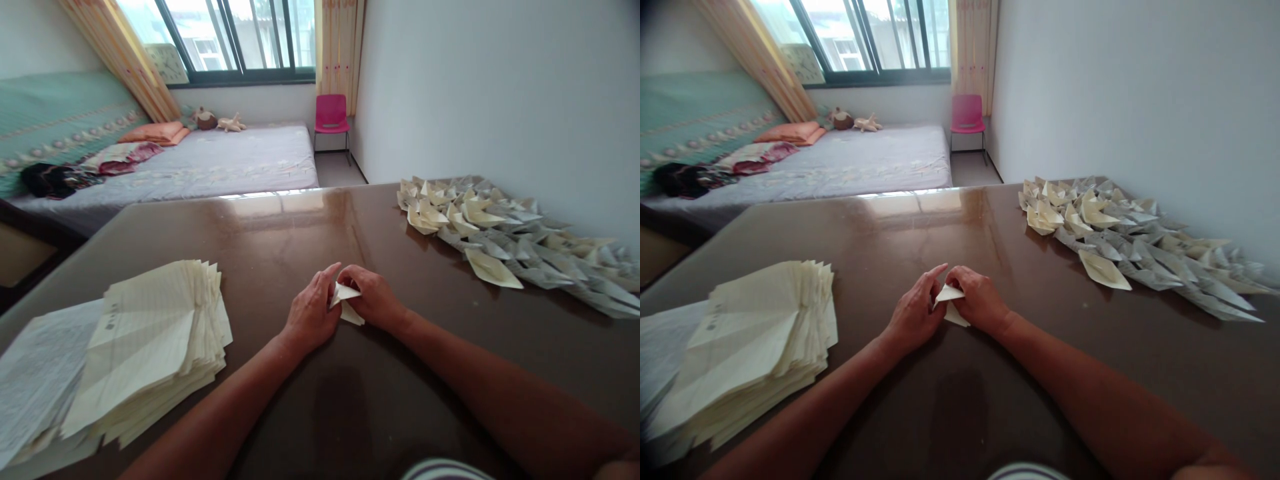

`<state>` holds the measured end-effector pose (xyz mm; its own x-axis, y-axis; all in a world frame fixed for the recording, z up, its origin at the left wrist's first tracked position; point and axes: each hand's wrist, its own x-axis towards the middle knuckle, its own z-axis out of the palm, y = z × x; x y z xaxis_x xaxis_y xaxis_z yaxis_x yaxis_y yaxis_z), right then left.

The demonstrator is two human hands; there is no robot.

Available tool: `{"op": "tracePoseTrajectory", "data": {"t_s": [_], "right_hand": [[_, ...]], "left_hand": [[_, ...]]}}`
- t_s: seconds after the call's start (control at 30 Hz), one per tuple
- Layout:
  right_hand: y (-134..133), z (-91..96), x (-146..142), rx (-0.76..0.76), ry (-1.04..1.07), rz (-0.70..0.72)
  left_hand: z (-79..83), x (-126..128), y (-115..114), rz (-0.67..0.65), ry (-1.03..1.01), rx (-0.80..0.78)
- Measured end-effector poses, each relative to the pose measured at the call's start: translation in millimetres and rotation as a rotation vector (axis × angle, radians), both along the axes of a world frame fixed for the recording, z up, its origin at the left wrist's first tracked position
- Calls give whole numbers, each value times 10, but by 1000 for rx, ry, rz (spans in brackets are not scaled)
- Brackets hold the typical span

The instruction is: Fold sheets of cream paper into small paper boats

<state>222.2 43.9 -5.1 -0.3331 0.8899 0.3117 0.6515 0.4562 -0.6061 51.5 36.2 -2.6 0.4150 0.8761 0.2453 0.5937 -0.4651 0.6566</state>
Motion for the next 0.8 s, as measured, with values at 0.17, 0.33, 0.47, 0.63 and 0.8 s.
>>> {"op": "tracePoseTrajectory", "data": {"t_s": [0.17, 0.33, 0.47, 0.63, 0.8], "right_hand": [[-4, 0, -17, 1, 0, -23], [43, -24, 13, -3, -133, -34], [65, -23, 17, 22, -234, -24], [57, -11, 31, 53, -317, -32], [77, -40, 96, 33, -272, -22]], "left_hand": [[-32, -26, 70, 71, -58, -13], [-29, -78, 147, 87, 127, -1], [-8, -97, 146, 87, 293, 25], [-23, -137, 114, 35, 324, 68], [-14, -142, 74, -10, 384, 126]]}}
